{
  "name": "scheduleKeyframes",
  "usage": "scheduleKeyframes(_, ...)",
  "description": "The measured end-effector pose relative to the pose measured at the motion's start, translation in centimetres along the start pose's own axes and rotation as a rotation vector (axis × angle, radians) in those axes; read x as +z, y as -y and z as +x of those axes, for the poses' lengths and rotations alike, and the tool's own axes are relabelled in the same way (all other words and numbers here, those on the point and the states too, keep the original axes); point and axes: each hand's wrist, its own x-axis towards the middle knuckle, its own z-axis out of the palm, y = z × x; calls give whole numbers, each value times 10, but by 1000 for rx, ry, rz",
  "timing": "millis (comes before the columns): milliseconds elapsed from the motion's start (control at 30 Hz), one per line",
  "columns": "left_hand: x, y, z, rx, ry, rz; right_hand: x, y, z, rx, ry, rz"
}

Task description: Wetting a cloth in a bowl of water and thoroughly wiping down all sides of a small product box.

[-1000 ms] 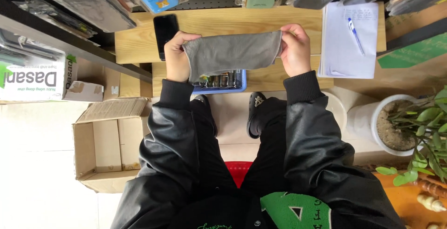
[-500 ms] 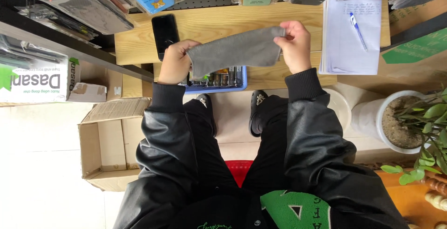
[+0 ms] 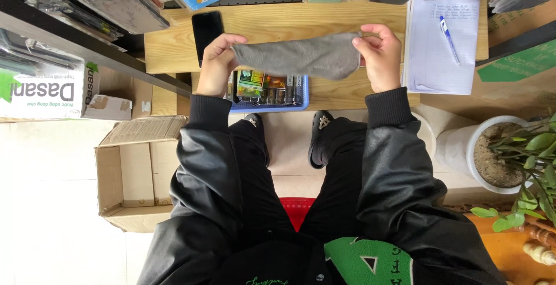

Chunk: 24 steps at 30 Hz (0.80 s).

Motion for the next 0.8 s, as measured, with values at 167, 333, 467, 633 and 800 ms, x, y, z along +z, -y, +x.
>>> scheduleKeyframes(167,2,15,20,-331,-299,227,10,-6,11,13,13,5)
scheduleKeyframes(333,2,55,63,-386,-515,70,24,-69,56,-106,-95,-214)
scheduleKeyframes(467,-3,81,70,211,-474,754,32,-64,60,-479,-42,-556)
scheduleKeyframes(633,5,126,40,189,-85,1395,47,-72,21,-456,228,-930)
scheduleKeyframes(800,6,126,19,347,-87,1731,48,-103,6,-449,240,-1225)
